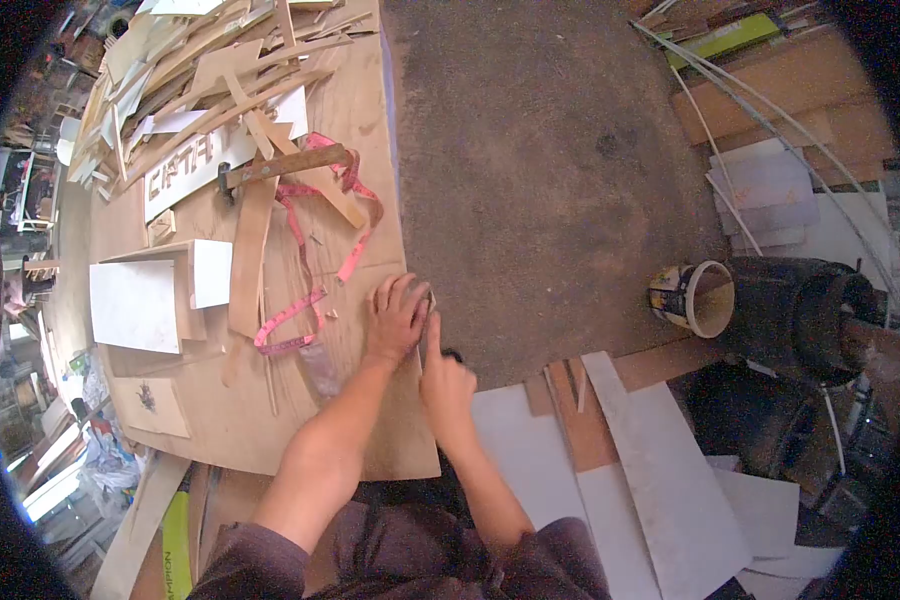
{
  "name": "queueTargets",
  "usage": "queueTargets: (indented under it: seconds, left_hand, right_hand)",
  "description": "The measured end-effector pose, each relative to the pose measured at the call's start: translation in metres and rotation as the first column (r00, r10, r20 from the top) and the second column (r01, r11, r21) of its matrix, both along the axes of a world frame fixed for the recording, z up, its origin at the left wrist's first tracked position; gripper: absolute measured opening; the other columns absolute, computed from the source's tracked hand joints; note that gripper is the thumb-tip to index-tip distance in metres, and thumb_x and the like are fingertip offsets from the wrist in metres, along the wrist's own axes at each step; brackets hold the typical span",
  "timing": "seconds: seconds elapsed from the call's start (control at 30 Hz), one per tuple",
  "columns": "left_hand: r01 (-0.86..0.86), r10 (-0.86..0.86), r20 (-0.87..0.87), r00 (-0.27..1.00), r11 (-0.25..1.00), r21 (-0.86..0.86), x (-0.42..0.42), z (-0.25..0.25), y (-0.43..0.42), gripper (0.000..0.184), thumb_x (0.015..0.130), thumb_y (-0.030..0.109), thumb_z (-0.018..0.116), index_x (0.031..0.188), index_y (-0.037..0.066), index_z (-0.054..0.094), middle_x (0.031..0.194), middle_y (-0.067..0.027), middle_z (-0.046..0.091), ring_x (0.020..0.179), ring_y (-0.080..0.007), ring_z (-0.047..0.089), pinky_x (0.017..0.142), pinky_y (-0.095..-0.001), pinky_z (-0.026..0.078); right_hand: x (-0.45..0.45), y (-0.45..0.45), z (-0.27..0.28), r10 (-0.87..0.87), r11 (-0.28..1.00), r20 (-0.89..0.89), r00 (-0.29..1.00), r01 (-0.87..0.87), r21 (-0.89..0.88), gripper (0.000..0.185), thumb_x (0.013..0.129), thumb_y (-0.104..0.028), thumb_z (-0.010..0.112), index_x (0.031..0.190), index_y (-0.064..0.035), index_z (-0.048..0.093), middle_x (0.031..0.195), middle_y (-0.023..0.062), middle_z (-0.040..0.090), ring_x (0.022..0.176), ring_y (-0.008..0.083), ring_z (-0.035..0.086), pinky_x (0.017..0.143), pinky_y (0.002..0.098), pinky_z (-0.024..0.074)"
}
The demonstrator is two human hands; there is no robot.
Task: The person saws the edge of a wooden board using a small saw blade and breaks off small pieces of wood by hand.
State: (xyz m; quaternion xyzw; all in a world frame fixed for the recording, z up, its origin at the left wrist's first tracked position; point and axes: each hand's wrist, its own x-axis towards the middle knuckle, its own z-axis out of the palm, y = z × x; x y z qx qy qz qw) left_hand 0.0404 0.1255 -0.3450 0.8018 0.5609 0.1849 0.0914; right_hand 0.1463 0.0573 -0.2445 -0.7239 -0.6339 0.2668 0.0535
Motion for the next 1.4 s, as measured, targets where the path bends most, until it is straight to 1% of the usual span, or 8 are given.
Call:
queueTargets:
  seconds: [0.1,0.27,0.57,0.73,0.97,1.1,1.33,1.4]
  left_hand:
    - [-0.023,0.022,-0.003,1.0,0.999,-0.038,0.0,0.003,0.001,0.032,0.09,0.029,0.061,0.121,0.02,0.061,0.132,-0.0027,0.052,0.13,-0.0236,0.04,0.109,-0.0474,0.027]
    - [-0.006,0.006,-0.003,1.0,1.0,0.024,-0.001,-0.003,0.001,0.032,0.089,0.028,0.061,0.12,0.019,0.062,0.131,-0.0027,0.052,0.128,-0.0238,0.041,0.108,-0.0479,0.028]
    - [0.013,-0.013,-0.01,1.0,1.0,0.013,0.0,-0.001,0.002,0.032,0.088,0.028,0.062,0.119,0.019,0.063,0.131,-0.0026,0.052,0.128,-0.0252,0.041,0.108,-0.0486,0.028]
    - [0.009,-0.009,-0.007,1.0,1.0,0.001,0.0,-0.001,0.0,0.032,0.089,0.03,0.062,0.119,0.02,0.063,0.132,-0.0023,0.052,0.129,-0.025,0.04,0.108,-0.0484,0.027]
    - [0.006,-0.006,-0.018,1.0,1.0,0.004,-0.001,-0.001,0.001,0.033,0.088,0.03,0.062,0.119,0.02,0.063,0.132,-0.0025,0.052,0.129,-0.0244,0.041,0.109,-0.0479,0.027]
    - [-0.012,0.012,0.005,1.0,1.0,0.001,0.001,-0.002,-0.001,0.032,0.088,0.031,0.062,0.118,0.019,0.063,0.132,-0.0031,0.052,0.128,-0.0243,0.042,0.109,-0.0477,0.028]
    - [0.005,-0.005,-0.002,1.0,1.0,0.018,-0.003,-0.003,0.002,0.033,0.087,0.029,0.063,0.118,0.018,0.064,0.131,-0.0038,0.053,0.128,-0.0248,0.042,0.108,-0.0467,0.029]
    - [-0.006,0.006,0.043,0.999,1.0,-0.013,0.0,-0.002,0.0,0.035,0.086,0.028,0.063,0.119,0.018,0.063,0.131,-0.0034,0.054,0.129,-0.0255,0.042,0.107,-0.0463,0.029]
  right_hand:
    - [0.001,-0.019,0.025,0.016,0.969,-0.003,1.0,-0.016,-0.246,0.081,0.078,0.0,0.056,0.151,0.0013,0.022,0.066,0.0205,0.065,0.055,0.0351,0.065,0.05,0.0446,0.0506]
    - [-0.003,0.016,-0.026,-0.01,0.994,-0.027,1.0,0.013,0.105,0.082,0.079,-0.002,0.056,0.153,-0.0026,0.021,0.062,0.0198,0.063,0.053,0.0366,0.064,0.049,0.0467,0.049]
    - [-0.001,0.012,-0.04,-0.012,0.992,0.001,1.0,0.012,0.128,0.076,0.08,-0.005,0.057,0.15,-0.0022,0.028,0.06,0.017,0.063,0.053,0.0341,0.065,0.048,0.0438,0.0498]
    - [-0.005,-0.013,0.018,-0.004,0.98,0.061,0.998,0.016,-0.199,0.079,0.078,-0.002,0.059,0.15,0.0008,0.027,0.065,0.0184,0.065,0.056,0.0329,0.066,0.051,0.043,0.0509]
    - [-0.008,0.008,-0.023,-0.022,0.994,0.011,1.0,0.021,0.103,0.085,0.077,-0.003,0.058,0.152,0.0019,0.02,0.061,0.019,0.063,0.053,0.034,0.065,0.047,0.0443,0.0494]
    - [-0.003,-0.028,0.026,-0.018,0.953,0.01,1.0,0.02,-0.303,0.082,0.079,-0.002,0.055,0.152,0.0004,0.02,0.065,0.019,0.064,0.059,0.0371,0.066,0.051,0.0442,0.0504]
    - [-0.007,0.005,-0.021,-0.037,0.994,-0.003,0.999,0.037,0.102,0.083,0.079,-0.002,0.057,0.153,-0.002,0.019,0.064,0.0188,0.064,0.057,0.0365,0.065,0.049,0.0454,0.0489]
    - [-0.008,-0.025,0.024,-0.036,0.967,0.037,0.999,0.044,-0.25,0.082,0.08,-0.001,0.056,0.153,-0.0028,0.019,0.063,0.0189,0.064,0.054,0.0353,0.064,0.049,0.0453,0.0492]
